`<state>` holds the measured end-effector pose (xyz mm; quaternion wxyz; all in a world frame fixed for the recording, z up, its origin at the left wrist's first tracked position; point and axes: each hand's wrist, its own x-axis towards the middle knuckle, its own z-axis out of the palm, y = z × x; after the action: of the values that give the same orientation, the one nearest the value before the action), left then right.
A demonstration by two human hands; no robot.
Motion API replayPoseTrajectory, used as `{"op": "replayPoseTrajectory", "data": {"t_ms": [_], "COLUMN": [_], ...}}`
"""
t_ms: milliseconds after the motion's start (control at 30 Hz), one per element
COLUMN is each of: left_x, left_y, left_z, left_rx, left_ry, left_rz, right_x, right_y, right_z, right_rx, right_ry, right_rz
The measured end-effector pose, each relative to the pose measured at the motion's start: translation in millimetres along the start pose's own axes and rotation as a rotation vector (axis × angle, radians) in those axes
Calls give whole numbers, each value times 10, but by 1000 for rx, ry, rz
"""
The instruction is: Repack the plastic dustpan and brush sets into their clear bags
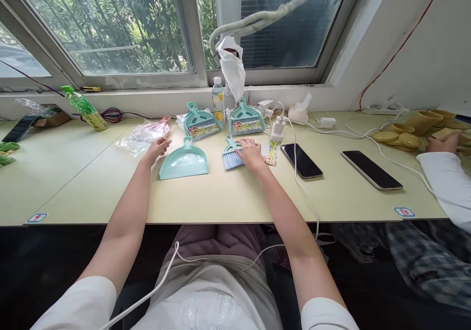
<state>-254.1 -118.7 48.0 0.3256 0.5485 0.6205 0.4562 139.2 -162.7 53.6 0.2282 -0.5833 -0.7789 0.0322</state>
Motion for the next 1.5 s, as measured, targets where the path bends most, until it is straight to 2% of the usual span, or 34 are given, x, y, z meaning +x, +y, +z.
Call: {"op": "replayPoseTrajectory", "data": {"t_ms": [67,133,233,367,433,467,567,633,700,767,900,1000,1100,1200,1367,1433,1500], "left_x": [-49,-108,-187,-225,-194,-168,-81,-51,-63,-112,-249,-324,-361,-380,-427,-454,-474], "left_y": [36,106,244,354,321,280,114,35,33,114,395,552,598,587,614,634,640], "left_z": [38,114,249,358,339,307,148,36,-32,-28,167,354,452,450,484,557,634], "left_rx": [124,219,269,273,231,197,80,35,48,116,247,317,319,281,322,326,316], "left_ry": [-205,-360,-492,-620,-592,-528,-243,-141,-206,-367,-690,-818,-841,-843,-910,-873,-813], "left_rz": [-26,-62,-58,0,-35,-62,-99,-96,-110,-124,-128,-123,-136,-116,-20,3,22], "right_x": [6,16,20,5,4,6,18,25,29,30,26,15,-2,-17,-3,10,15], "right_y": [56,111,157,137,118,110,91,69,33,-14,-84,-90,-87,-109,-107,-65,-25], "right_z": [-18,-58,-109,-110,-117,-131,-194,-222,-216,-180,-126,-143,-151,-123,-178,-275,-388], "right_rx": [-10,-16,-29,-71,-111,-129,-161,-181,-205,-240,-292,-264,-205,-183,-98,19,239], "right_ry": [-135,-210,-234,-201,-143,-101,46,92,40,-73,-235,-278,-326,-318,-93,11,58], "right_rz": [-59,-53,6,-28,-23,-2,118,217,295,313,245,246,228,202,247,277,250]}}
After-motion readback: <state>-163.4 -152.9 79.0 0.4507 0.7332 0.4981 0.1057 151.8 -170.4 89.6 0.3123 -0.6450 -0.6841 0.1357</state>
